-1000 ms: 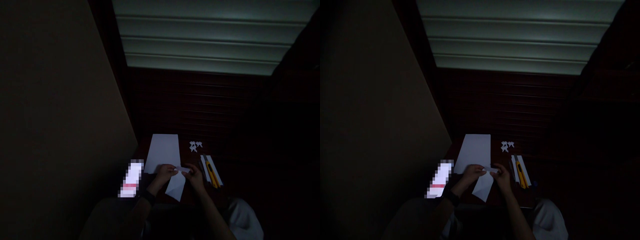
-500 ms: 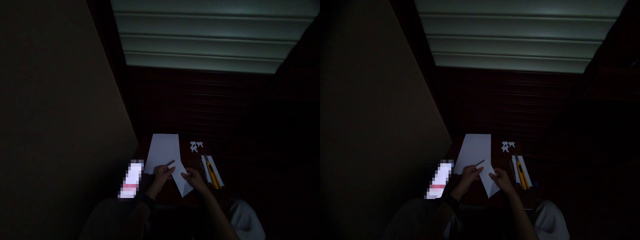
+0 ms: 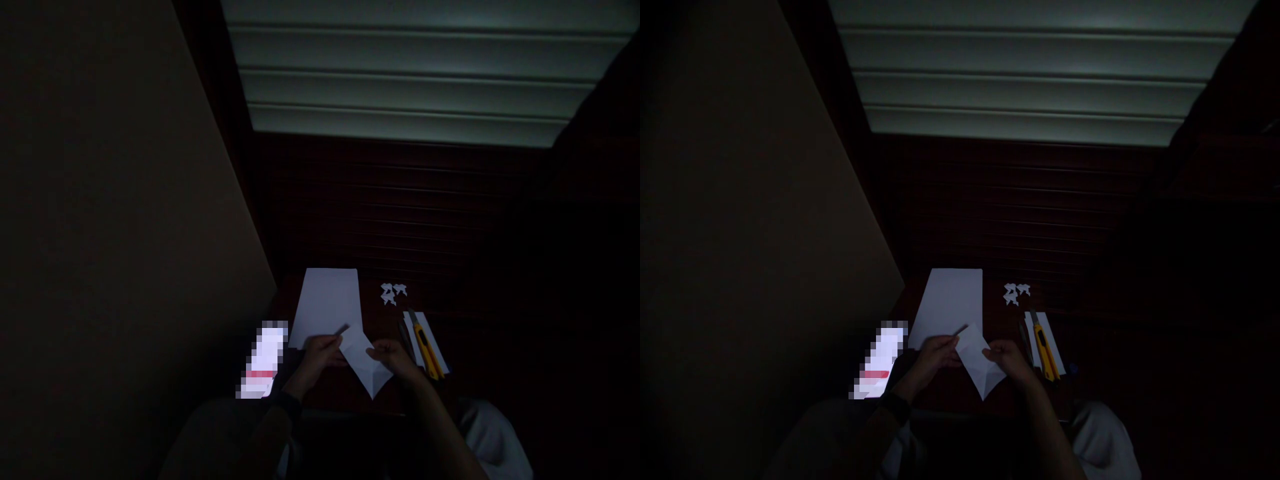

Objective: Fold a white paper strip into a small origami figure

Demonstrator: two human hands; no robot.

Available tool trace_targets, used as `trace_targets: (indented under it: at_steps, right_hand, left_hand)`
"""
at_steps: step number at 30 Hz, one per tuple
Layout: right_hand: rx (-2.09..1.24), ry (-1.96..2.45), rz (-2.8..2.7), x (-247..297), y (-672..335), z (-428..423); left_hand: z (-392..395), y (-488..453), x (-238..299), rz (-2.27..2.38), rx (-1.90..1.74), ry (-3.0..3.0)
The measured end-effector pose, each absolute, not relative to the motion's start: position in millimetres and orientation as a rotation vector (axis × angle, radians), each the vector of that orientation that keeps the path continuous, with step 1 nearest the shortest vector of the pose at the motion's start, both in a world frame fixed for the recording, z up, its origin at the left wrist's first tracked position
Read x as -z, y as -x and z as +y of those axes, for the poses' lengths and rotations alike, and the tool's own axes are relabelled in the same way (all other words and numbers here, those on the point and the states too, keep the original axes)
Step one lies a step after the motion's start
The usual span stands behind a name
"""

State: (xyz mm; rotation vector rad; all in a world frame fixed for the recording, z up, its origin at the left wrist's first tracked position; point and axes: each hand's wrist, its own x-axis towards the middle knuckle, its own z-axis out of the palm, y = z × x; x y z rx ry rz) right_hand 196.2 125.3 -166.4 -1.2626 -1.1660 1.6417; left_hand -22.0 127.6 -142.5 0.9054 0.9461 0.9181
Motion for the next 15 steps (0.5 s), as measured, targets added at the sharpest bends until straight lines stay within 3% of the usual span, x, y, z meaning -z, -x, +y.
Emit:
trace_targets:
  at_steps: [15]
  right_hand:
    - [-1.850, 1.091, -1.136, 149.5, -202.2, 123.7]
  left_hand:
    - [127.1, 29.1, 135.1, 0.948, -0.829, -0.946]
